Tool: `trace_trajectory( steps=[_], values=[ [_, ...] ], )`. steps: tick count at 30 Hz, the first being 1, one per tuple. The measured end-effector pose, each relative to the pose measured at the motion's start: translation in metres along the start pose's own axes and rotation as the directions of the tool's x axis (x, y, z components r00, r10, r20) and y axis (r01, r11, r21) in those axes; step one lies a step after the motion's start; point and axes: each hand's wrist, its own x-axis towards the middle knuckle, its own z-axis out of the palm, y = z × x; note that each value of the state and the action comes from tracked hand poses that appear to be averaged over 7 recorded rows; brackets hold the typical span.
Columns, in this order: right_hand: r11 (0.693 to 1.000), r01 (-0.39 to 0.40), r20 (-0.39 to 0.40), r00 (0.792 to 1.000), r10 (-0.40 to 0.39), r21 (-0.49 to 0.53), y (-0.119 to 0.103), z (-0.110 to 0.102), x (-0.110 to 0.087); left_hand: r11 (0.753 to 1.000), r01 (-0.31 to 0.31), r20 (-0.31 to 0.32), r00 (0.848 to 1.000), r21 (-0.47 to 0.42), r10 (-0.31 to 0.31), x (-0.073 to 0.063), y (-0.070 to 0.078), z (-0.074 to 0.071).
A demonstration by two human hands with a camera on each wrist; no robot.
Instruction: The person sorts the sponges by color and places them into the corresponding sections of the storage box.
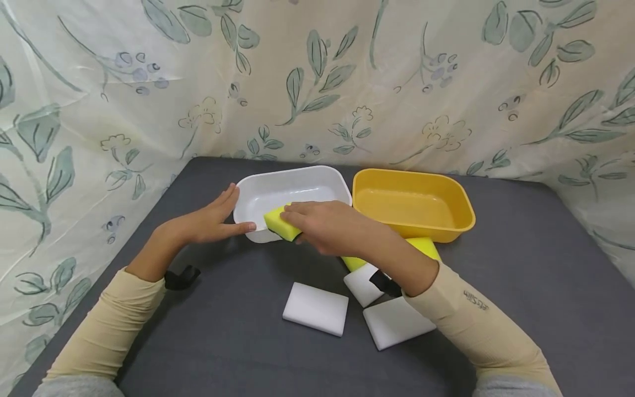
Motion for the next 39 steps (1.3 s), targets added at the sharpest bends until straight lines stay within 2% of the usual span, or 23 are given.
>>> trace_trajectory(
  steps=[6, 12, 23, 34, 39],
  values=[
    [0.998, 0.006, 0.007, 1.0, -0.006, -0.068, -0.001, 0.007, 0.004, 1.0, -0.004, -0.005, 1.0, 0.0, 0.004, -0.001, 0.002, 0.004],
    [1.0, -0.022, 0.044, 0.999, 0.023, -0.014, -0.002, 0.008, 0.011, 1.0, 0.003, -0.008, 1.0, 0.003, -0.003, -0.003, 0.004, 0.005],
    [0.995, -0.078, 0.165, 0.984, 0.066, 0.067, -0.005, 0.005, 0.019, 1.0, -0.013, -0.025, 1.0, 0.005, 0.013, -0.004, 0.003, 0.007],
    [0.994, -0.097, 0.154, 0.984, 0.087, 0.06, -0.006, 0.009, 0.025, 1.0, 0.002, -0.023, 1.0, 0.002, -0.002, -0.005, 0.005, 0.007],
    [0.994, -0.085, 0.151, 0.986, 0.073, 0.075, -0.003, 0.01, 0.03, 1.0, 0.003, -0.028, 1.0, -0.007, -0.003, -0.006, 0.006, 0.008]
  ],
)
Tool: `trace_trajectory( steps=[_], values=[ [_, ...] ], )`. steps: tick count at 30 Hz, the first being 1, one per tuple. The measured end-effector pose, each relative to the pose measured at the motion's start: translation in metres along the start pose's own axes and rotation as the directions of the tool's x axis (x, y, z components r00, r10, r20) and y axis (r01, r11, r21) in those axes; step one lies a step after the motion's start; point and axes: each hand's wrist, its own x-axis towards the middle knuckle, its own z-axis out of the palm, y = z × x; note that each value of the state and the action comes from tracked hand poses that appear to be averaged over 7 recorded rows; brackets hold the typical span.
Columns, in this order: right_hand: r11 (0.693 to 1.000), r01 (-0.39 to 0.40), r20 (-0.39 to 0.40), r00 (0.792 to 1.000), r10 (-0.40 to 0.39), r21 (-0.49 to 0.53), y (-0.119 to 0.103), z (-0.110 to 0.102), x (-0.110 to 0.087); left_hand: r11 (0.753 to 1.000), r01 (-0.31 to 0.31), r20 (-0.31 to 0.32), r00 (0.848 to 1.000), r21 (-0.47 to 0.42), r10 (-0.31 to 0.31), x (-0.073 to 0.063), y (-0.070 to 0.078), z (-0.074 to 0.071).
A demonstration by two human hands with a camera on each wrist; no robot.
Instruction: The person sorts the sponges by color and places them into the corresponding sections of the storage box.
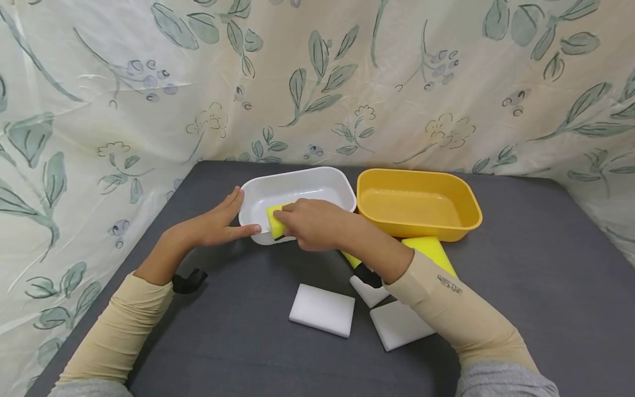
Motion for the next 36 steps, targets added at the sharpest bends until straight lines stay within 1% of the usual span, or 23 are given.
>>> trace_trajectory(
  steps=[6, 10, 16, 22, 27, 36],
  values=[
    [0.999, 0.025, -0.02, 1.0, -0.024, 0.035, 0.006, -0.001, 0.006, 1.0, -0.009, -0.009, 1.0, 0.011, 0.009, 0.001, 0.0, 0.001],
    [0.997, 0.019, -0.022, 1.0, -0.018, 0.069, 0.009, 0.0, 0.01, 1.0, -0.004, -0.014, 1.0, 0.021, 0.005, 0.0, 0.001, 0.002],
    [0.996, 0.01, -0.024, 1.0, -0.008, 0.093, 0.011, 0.001, 0.015, 0.999, -0.004, -0.017, 1.0, 0.034, 0.005, 0.0, 0.002, 0.003],
    [0.996, 0.004, -0.029, 1.0, -0.002, 0.085, 0.01, 0.002, 0.019, 0.999, 0.004, -0.018, 1.0, 0.048, -0.003, 0.001, 0.0, 0.003],
    [0.997, -0.008, -0.006, 1.0, 0.008, 0.075, 0.01, 0.004, 0.025, 0.999, 0.001, -0.022, 1.0, 0.051, 0.0, 0.0, -0.001, 0.005],
    [0.998, -0.019, 0.029, 0.999, 0.017, 0.055, 0.008, 0.011, 0.037, 0.998, -0.032, -0.022, 0.999, 0.05, 0.033, -0.002, -0.003, 0.006]
  ],
)
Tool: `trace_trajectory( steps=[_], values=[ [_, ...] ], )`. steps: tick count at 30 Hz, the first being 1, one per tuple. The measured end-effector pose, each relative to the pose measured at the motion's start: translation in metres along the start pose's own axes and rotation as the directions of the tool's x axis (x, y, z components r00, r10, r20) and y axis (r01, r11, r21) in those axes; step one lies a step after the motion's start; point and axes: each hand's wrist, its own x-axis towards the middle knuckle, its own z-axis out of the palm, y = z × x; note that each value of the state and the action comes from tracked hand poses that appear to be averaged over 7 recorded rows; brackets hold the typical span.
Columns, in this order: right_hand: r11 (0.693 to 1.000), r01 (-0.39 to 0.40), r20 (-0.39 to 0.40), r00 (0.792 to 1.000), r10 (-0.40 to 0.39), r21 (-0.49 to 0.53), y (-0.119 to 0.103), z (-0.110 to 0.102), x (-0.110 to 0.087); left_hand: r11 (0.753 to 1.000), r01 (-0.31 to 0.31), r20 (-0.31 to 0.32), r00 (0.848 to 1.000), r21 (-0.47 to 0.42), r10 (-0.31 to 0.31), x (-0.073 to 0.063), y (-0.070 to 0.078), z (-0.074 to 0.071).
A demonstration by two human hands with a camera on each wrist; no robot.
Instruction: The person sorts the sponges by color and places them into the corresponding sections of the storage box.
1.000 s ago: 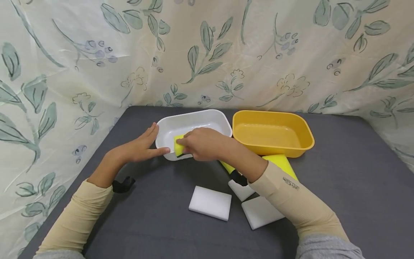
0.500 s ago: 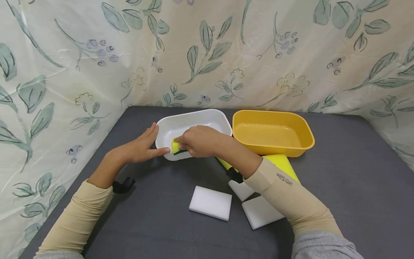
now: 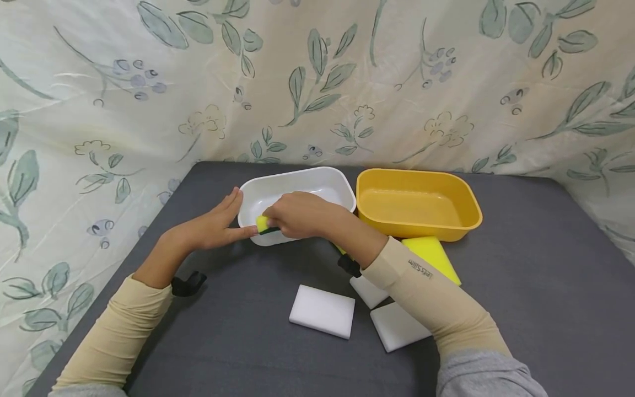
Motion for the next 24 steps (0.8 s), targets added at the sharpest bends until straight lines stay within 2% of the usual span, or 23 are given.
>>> trace_trajectory(
  steps=[11, 24],
  values=[
    [1.0, 0.005, 0.024, 1.0, -0.005, 0.031, 0.003, -0.001, 0.007, 1.0, -0.006, 0.01, 1.0, -0.014, 0.006, -0.001, 0.001, -0.002],
    [0.987, -0.002, 0.063, 0.998, -0.008, 0.162, 0.019, -0.002, 0.014, 0.999, 0.002, 0.026, 1.0, -0.049, -0.001, 0.002, 0.001, -0.004]
  ],
)
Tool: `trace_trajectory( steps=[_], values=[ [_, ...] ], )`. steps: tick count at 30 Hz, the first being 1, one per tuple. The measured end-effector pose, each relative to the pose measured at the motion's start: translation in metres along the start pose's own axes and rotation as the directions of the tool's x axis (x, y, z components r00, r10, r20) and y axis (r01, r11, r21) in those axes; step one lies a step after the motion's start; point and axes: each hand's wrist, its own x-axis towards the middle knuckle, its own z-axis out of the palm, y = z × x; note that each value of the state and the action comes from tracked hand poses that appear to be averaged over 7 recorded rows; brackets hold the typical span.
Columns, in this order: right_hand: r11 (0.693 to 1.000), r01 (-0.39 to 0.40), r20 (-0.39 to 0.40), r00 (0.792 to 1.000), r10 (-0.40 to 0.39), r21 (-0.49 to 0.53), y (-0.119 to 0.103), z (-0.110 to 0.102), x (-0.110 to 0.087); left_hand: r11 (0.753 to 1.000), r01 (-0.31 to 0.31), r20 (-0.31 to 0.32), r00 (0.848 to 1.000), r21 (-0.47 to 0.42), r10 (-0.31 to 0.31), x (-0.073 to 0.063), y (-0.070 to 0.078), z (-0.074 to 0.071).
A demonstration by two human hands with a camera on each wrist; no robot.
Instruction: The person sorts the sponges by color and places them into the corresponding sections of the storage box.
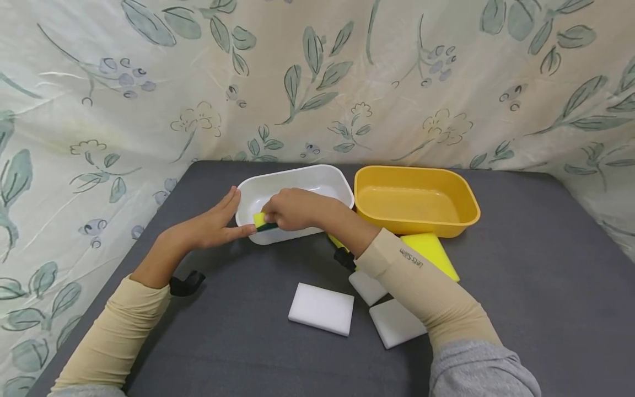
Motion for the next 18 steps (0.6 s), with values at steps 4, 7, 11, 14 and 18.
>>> trace_trajectory(
  steps=[4, 7, 11, 14, 18],
  values=[
    [1.0, 0.018, -0.003, 1.0, -0.018, 0.022, 0.0032, 0.0001, 0.0029, 1.0, -0.001, 0.002, 1.0, -0.003, 0.002, 0.0004, -0.0011, 0.0004],
    [0.999, 0.026, -0.002, 1.0, -0.026, 0.025, 0.0037, 0.0004, 0.0037, 1.0, -0.001, -0.003, 1.0, -0.005, 0.001, -0.0003, -0.0009, 0.0013],
    [1.0, 0.024, -0.002, 1.0, -0.024, 0.02, 0.0023, 0.0012, 0.004, 1.0, 0.003, -0.006, 1.0, -0.008, -0.003, -0.0017, -0.0003, 0.0025],
    [1.0, 0.012, 0.0, 1.0, -0.012, 0.015, 0.0008, 0.0021, 0.0036, 1.0, 0.0, -0.005, 1.0, -0.013, 0.0, -0.0026, 0.0001, 0.0038],
    [1.0, 0.002, 0.001, 1.0, -0.002, 0.007, -0.0008, 0.004, 0.0032, 1.0, 0.0, -0.003, 1.0, -0.021, 0.0, -0.0043, 0.0009, 0.0054]
  ],
)
